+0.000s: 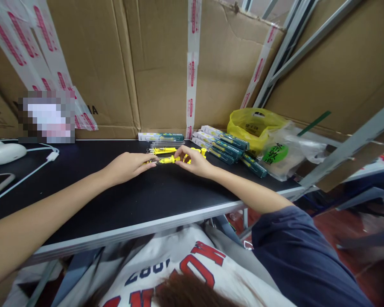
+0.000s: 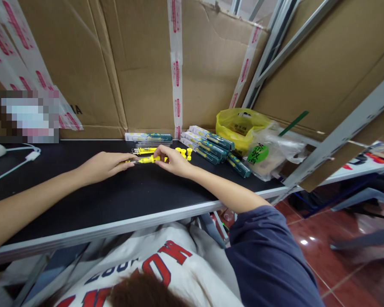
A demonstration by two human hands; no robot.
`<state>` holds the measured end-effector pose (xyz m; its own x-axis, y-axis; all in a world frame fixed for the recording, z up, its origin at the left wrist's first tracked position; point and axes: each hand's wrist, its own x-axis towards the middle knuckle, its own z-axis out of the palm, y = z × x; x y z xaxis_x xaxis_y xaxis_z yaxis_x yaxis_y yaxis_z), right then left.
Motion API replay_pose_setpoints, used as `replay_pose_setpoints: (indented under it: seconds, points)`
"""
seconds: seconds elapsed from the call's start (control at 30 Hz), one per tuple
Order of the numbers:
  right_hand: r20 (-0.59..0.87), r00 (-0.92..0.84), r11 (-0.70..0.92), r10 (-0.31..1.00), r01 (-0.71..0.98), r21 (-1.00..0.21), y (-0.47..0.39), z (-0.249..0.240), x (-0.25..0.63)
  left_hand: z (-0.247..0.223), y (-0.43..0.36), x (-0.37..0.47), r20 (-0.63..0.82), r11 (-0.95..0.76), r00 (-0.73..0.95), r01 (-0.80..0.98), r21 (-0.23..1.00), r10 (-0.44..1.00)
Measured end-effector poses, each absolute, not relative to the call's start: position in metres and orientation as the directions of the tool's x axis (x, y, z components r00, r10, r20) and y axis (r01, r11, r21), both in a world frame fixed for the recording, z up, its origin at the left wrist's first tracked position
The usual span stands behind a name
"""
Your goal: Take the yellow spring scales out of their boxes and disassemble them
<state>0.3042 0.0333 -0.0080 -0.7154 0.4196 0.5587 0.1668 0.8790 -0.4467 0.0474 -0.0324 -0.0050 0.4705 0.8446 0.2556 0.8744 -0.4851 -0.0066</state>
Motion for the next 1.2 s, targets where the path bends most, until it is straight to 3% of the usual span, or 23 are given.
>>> replay_pose_setpoints:
  seconds: [0.1,0.2,0.3,0.5,0.8,0.9,1.03,1.2]
  points:
    - [0.563,-0.774,0.954,0.292,0.189,-0.235,0.032,-0.008,0.305,-0.005,-0.033,0.047,0.254,-0.497,0.481,0.868,-0.004,0.839]
    - [0.550,-0.794,0.966,0.260,0.214,-0.148,0.034,-0.011,0.305,-0.005,-0.032,0.047,0.257,-0.501,0.485,0.866,-0.006,0.836]
    - [0.569,-0.766,0.954,0.298,0.213,-0.212,0.037,-0.013,0.305,-0.005,-0.032,0.046,0.260,-0.498,0.483,0.867,-0.010,0.836]
    - [0.546,-0.668,0.855,0.506,0.303,-0.421,0.045,-0.004,0.312,-0.006,-0.031,0.045,0.259,-0.500,0.483,0.866,0.000,0.836]
    - [0.535,-0.516,0.742,0.669,0.433,-0.511,0.071,0.012,0.329,-0.006,-0.033,0.048,0.260,-0.488,0.474,0.873,-0.012,0.841]
    - [0.483,-0.519,0.705,0.705,0.590,-0.394,0.072,0.017,0.334,-0.006,-0.036,0.050,0.259,-0.495,0.484,0.869,-0.025,0.836]
    - [0.355,-0.507,0.562,0.785,0.825,-0.063,0.072,0.026,0.346,-0.007,-0.037,0.051,0.287,-0.495,0.485,0.868,-0.042,0.826]
    - [0.037,-0.523,0.516,0.852,0.848,0.122,0.068,0.038,0.360,-0.009,-0.037,0.050,0.334,-0.493,0.472,0.869,-0.025,0.816]
